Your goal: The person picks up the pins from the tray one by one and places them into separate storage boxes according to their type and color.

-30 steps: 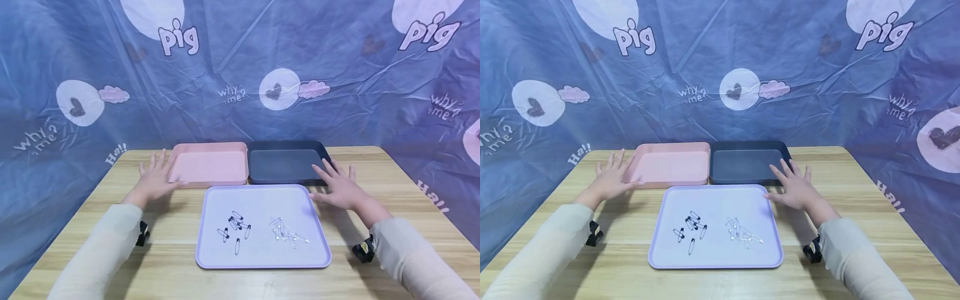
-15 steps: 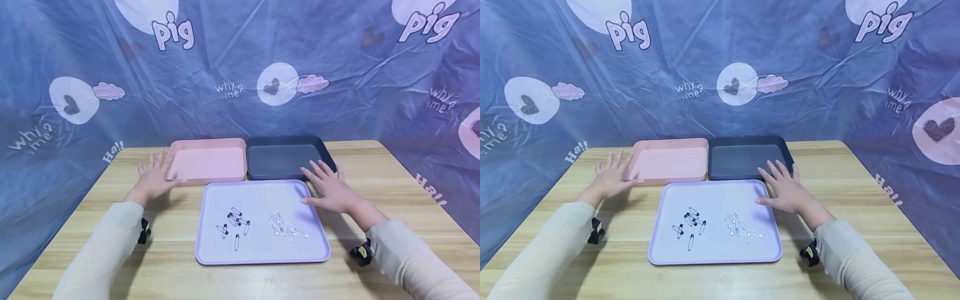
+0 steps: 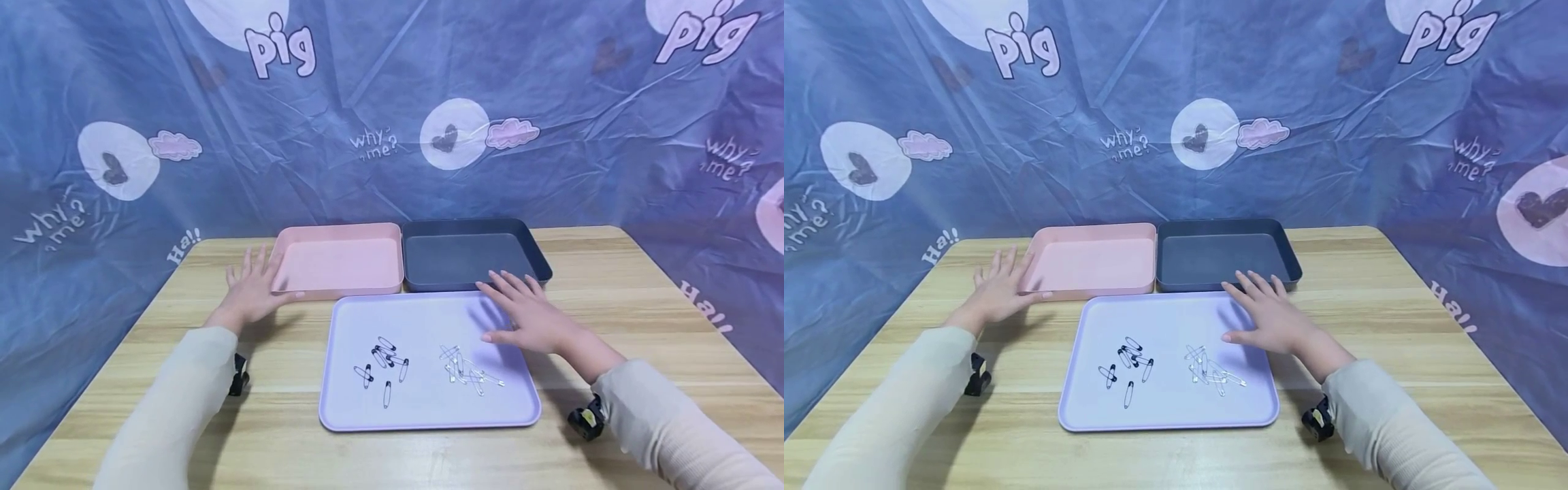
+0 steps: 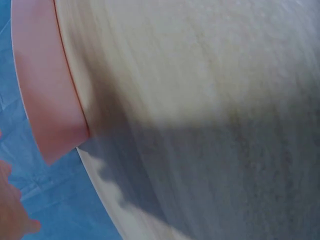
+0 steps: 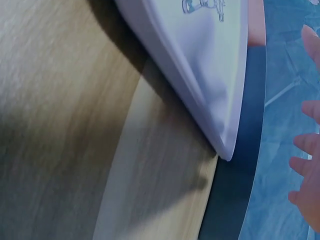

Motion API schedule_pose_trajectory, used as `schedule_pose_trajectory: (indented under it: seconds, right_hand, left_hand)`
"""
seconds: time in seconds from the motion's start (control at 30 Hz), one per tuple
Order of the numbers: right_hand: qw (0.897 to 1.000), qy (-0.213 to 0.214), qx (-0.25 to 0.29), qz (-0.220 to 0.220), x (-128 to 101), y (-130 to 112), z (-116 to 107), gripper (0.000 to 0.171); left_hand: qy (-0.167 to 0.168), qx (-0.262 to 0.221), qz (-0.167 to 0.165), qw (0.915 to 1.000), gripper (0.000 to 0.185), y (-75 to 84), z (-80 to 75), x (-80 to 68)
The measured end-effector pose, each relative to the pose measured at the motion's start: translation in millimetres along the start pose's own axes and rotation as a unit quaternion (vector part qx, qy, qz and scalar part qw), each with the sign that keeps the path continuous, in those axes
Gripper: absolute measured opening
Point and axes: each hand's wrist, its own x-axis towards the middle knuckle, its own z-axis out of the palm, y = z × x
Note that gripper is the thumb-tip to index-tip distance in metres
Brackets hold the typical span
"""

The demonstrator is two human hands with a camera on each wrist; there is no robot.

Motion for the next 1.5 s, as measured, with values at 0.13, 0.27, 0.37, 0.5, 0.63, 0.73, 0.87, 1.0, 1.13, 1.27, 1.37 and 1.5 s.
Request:
schedule_pose_trajectory:
  seconds: [0.13, 0.27, 0.37, 0.5, 0.63, 0.73, 0.87, 1.0, 1.13, 1.27, 1.37, 1.5]
  right_hand:
    - [1.0, -0.012, 0.005, -0.016, 2, -4, 1, 0.082]
    - [0.999, -0.036, 0.012, -0.023, 3, -9, 2, 0.082]
    - [0.998, -0.045, 0.023, -0.024, 3, -11, 4, 0.082]
    - [0.998, -0.047, 0.041, -0.026, 4, -14, 7, 0.081]
    - [0.996, -0.047, 0.061, -0.033, 5, -16, 9, 0.08]
    - [0.994, -0.052, 0.085, -0.035, 5, -17, 11, 0.079]
    - [0.99, -0.062, 0.12, -0.031, 6, -18, 14, 0.078]
    - [0.986, -0.073, 0.147, -0.02, 6, -19, 16, 0.076]
    - [0.982, -0.085, 0.167, -0.012, 8, -20, 18, 0.073]
    - [0.977, -0.096, 0.192, -0.01, 11, -21, 22, 0.069]
    - [0.973, -0.101, 0.205, -0.017, 13, -22, 26, 0.064]
    - [0.972, -0.096, 0.209, -0.037, 15, -23, 31, 0.055]
  left_hand:
    - [-0.001, -0.009, -0.003, 0.9999, 0.095, -0.1, 3.1, 1.4]
    - [-0.01, -0.014, -0.006, 0.9998, 0.095, -0.8, 4.8, 2.6]
    - [-0.018, -0.018, -0.007, 0.9997, 0.094, -2.0, 5.5, 3.8]
    - [-0.025, -0.025, -0.007, 0.9994, 0.089, -2.5, 5.8, 5.5]
    - [-0.028, -0.024, -0.01, 0.9993, 0.086, -3.2, 7.3, 7.4]
    - [-0.031, -0.017, -0.013, 0.9993, 0.087, -4.7, 9.9, 8.8]
    - [-0.037, -0.011, -0.018, 0.9991, 0.089, -5.0, 12.4, 9.9]
    - [-0.048, -0.019, -0.025, 0.9984, 0.09, -4.5, 14.7, 11.7]
    - [-0.057, -0.026, -0.031, 0.9976, 0.091, -5.1, 17.5, 13.9]
    - [-0.062, -0.032, -0.034, 0.997, 0.089, -5.1, 18.2, 14.4]
    - [-0.056, -0.042, -0.033, 0.997, 0.088, -4.4, 17.2, 14.2]
    - [-0.048, -0.055, -0.027, 0.9969, 0.089, -3.0, 15.2, 14.9]
